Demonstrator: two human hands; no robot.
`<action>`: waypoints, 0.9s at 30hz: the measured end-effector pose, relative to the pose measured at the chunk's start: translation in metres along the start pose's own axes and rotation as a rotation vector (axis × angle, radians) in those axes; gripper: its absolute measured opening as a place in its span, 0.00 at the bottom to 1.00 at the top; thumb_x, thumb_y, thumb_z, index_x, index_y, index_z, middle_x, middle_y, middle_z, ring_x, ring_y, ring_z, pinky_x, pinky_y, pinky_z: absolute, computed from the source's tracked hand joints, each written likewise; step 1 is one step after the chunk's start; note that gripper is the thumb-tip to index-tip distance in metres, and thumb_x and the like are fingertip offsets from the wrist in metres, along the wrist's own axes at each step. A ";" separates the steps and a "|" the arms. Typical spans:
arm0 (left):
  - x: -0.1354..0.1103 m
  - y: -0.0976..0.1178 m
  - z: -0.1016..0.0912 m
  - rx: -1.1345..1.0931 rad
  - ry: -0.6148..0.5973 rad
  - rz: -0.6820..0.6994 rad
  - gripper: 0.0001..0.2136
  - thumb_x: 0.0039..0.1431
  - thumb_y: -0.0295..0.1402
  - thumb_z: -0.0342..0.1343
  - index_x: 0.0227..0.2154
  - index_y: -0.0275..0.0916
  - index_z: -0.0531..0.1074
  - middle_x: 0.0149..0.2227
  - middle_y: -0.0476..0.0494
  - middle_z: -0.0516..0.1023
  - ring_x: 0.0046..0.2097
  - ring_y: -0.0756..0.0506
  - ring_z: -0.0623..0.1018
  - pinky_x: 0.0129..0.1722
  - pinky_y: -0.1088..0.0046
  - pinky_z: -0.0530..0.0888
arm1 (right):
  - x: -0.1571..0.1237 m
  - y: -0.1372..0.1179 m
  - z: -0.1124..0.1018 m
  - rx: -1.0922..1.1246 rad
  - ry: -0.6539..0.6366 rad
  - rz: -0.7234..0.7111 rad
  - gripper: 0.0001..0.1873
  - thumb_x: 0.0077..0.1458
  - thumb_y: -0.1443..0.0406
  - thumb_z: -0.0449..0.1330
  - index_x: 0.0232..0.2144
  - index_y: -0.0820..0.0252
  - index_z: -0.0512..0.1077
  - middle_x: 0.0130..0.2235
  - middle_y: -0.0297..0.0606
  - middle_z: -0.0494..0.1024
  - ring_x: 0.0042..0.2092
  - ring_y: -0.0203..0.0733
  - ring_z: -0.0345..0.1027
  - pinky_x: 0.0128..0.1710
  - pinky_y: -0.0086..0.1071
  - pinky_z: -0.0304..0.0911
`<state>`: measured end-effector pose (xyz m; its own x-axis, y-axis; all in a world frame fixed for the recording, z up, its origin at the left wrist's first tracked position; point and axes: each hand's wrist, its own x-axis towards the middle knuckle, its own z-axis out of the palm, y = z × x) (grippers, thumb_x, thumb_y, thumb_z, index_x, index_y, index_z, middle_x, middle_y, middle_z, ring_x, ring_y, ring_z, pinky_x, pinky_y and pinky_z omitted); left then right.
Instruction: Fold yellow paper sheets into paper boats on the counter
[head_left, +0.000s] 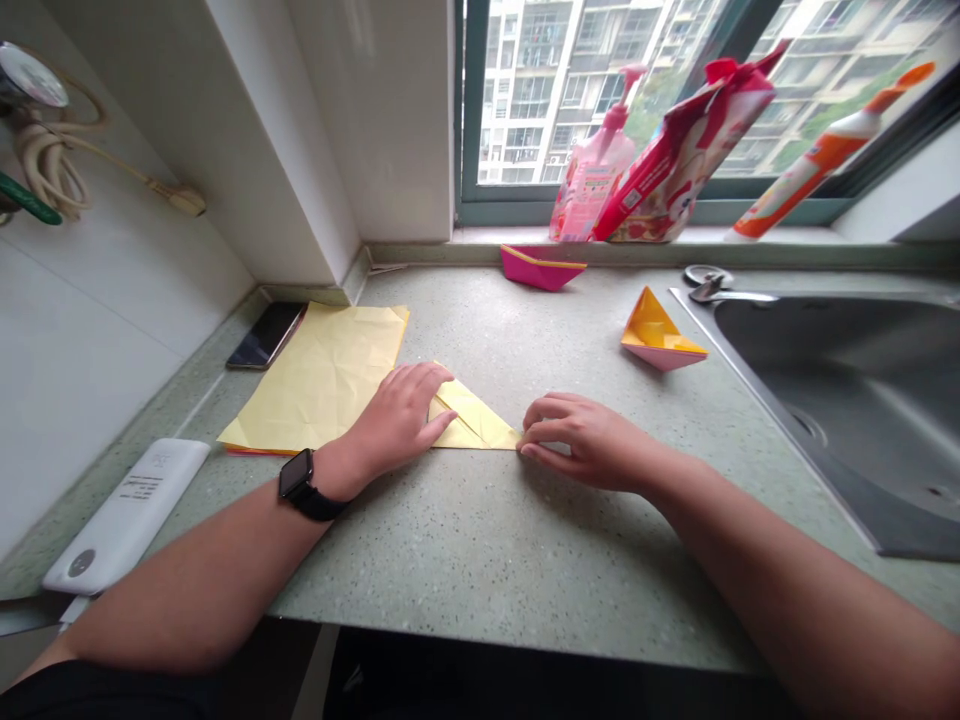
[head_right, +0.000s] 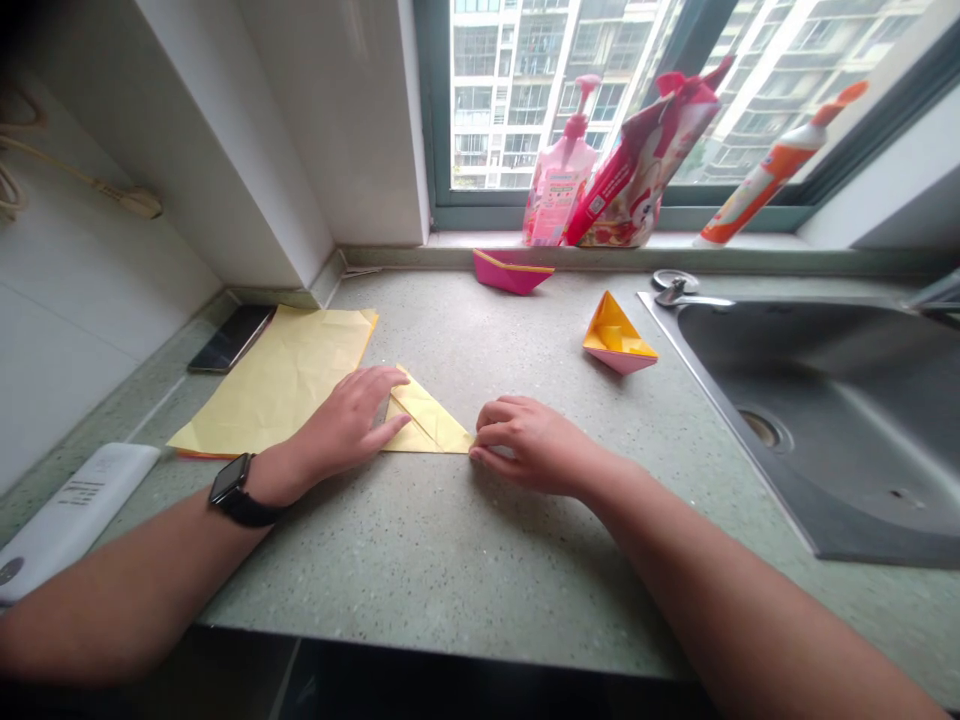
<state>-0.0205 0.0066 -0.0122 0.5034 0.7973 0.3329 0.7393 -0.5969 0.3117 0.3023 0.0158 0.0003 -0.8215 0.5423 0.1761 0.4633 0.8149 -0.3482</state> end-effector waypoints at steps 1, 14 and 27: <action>-0.001 -0.002 0.001 0.018 -0.024 -0.023 0.20 0.76 0.39 0.56 0.64 0.36 0.69 0.65 0.29 0.77 0.68 0.31 0.74 0.71 0.41 0.70 | 0.000 0.000 0.001 -0.001 0.005 -0.007 0.14 0.74 0.60 0.60 0.37 0.53 0.84 0.41 0.39 0.84 0.41 0.44 0.76 0.46 0.41 0.70; -0.004 0.011 0.004 -0.152 -0.329 0.093 0.28 0.73 0.44 0.63 0.70 0.40 0.67 0.74 0.31 0.71 0.77 0.31 0.67 0.80 0.34 0.51 | 0.002 0.001 0.012 -0.100 0.139 0.190 0.13 0.73 0.57 0.62 0.53 0.54 0.83 0.49 0.46 0.84 0.49 0.53 0.77 0.50 0.48 0.72; -0.004 0.016 0.007 -0.026 -0.310 0.201 0.21 0.76 0.43 0.61 0.66 0.41 0.74 0.73 0.33 0.72 0.76 0.31 0.68 0.78 0.34 0.55 | 0.005 -0.004 0.016 0.036 0.119 0.190 0.12 0.70 0.61 0.66 0.52 0.52 0.84 0.50 0.46 0.84 0.52 0.52 0.78 0.56 0.51 0.74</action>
<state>-0.0081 -0.0056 -0.0147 0.7521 0.6505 0.1055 0.6022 -0.7435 0.2909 0.2903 0.0118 -0.0122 -0.6747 0.7073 0.2109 0.5919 0.6892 -0.4178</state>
